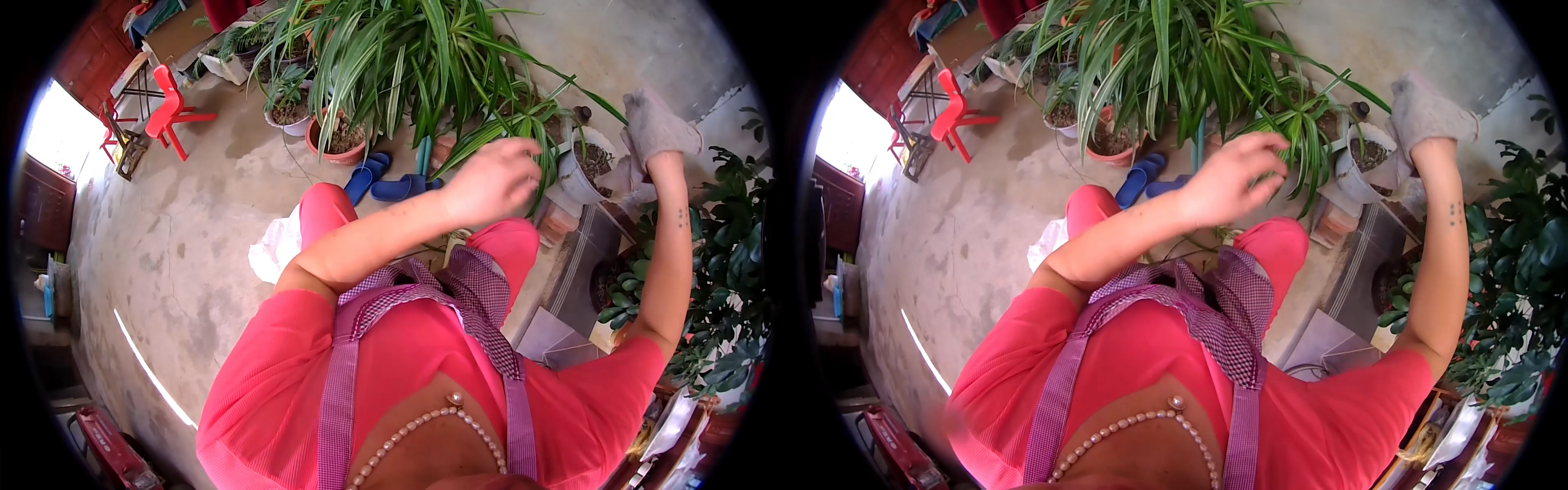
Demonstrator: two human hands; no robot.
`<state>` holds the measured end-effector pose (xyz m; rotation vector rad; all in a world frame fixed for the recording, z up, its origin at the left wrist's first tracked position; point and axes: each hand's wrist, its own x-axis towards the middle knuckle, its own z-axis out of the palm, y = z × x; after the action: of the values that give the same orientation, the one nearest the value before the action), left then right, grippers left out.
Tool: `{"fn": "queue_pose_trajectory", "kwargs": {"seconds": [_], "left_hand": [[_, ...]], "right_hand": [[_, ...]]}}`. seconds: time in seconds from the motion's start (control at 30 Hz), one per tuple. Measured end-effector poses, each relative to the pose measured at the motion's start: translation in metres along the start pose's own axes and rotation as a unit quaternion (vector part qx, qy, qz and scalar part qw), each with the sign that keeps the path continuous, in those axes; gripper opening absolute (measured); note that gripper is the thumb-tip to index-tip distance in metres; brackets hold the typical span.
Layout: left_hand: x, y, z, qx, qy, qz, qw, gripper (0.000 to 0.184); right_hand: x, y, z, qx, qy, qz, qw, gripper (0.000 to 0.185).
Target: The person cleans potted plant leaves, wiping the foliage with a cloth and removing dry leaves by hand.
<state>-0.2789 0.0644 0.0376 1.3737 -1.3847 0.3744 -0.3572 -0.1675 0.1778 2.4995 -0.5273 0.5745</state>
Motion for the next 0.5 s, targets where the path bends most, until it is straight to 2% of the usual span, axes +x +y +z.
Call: {"fn": "queue_pose_trajectory", "kwargs": {"seconds": [0.03,0.07,0.1,0.17,0.23,0.3,0.4,0.5], "left_hand": [[0.014,0.027,-0.012,0.057,-0.001,0.095,0.994,0.016],[0.019,0.042,-0.011,0.060,-0.102,0.156,0.981,0.027],[0.021,0.066,-0.020,0.007,-0.148,0.170,0.974,0.032],[0.017,0.104,-0.025,-0.034,-0.086,0.284,0.954,0.042],[0.021,0.126,-0.019,-0.052,0.060,0.371,0.925,0.044],[0.031,0.141,-0.018,-0.113,0.135,0.356,0.918,0.043],[0.041,0.146,-0.006,-0.109,0.189,0.310,0.925,0.045],[0.047,0.151,-0.005,-0.219,0.200,0.320,0.900,0.046]], "right_hand": [[-0.007,0.000,-0.002,0.011,0.009,0.000,1.000,0.015],[-0.012,-0.001,-0.002,0.024,0.017,-0.001,1.000,0.018],[-0.015,-0.003,0.000,0.030,-0.004,0.019,0.999,0.020],[-0.019,-0.005,0.006,0.042,-0.047,0.060,0.996,0.025],[-0.026,-0.010,0.009,0.089,-0.071,0.085,0.990,0.024],[-0.030,-0.010,0.018,0.109,-0.091,0.089,0.986,0.025],[-0.033,0.000,0.029,0.087,-0.102,0.057,0.989,0.029],[-0.038,-0.002,0.026,0.063,-0.093,0.024,0.993,0.028]]}}
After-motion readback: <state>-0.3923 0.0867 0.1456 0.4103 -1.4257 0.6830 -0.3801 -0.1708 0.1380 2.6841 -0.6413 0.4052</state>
